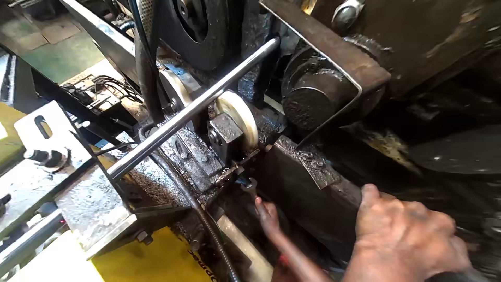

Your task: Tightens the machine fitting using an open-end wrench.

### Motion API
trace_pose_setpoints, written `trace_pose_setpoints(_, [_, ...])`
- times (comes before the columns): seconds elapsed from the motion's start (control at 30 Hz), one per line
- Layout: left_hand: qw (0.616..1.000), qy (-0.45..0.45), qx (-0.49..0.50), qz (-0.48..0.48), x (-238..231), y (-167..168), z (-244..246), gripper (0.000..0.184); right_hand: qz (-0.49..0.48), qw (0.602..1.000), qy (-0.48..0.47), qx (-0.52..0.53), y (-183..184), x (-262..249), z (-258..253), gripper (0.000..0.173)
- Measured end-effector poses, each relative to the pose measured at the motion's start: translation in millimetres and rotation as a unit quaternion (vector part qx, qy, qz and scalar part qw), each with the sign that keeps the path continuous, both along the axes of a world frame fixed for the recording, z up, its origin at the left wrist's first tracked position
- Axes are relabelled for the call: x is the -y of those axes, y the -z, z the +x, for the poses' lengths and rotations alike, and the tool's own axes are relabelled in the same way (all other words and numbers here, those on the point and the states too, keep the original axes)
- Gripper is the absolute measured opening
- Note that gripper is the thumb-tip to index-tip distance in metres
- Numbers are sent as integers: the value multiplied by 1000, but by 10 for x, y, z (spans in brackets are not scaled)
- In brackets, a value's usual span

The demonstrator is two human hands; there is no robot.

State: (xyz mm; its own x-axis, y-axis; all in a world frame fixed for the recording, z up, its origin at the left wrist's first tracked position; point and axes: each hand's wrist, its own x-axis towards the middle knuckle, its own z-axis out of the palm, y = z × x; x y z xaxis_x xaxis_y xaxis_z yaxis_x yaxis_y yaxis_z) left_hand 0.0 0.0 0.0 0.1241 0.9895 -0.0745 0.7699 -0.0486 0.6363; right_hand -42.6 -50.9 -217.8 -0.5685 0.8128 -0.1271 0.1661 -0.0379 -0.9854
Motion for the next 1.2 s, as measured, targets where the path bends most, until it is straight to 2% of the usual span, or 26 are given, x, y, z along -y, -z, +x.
trace_pose_setpoints(0.07, [1000, -2, 3, -4, 15, -28, -6, 37, 21, 1000, -12, -11, -76, -121, -24, 45])
trace_pose_setpoints(0.27, [999, -12, -24, 21, 2, 63, 31, 43, 5, 996, -41, -82, -291, -264, -251, 40])
trace_pose_setpoints(0.47, [1000, -11, 10, 23, 69, -2, -11, 37, 13, 997, -29, -72, -167, -234, -254, 41])
trace_pose_setpoints(0.63, [1000, -14, 10, 24, 20, 101, 48, 41, 13, 992, -46, -119, -68, -266, -329, 45])
trace_pose_setpoints(0.77, [999, -6, 9, 31, 27, 111, 47, 40, 7, 992, -56, -114, -77, -248, -349, 44])
trace_pose_setpoints(1.07, [999, 11, 10, 32, -38, 86, 30, 40, -71, 987, -16, -142, -12, -121, -442, 42])
trace_pose_setpoints(1.2, [999, 23, 9, 21, -73, 39, 3, 40, -172, 975, 3, -140, -181, -31, -425, 38])
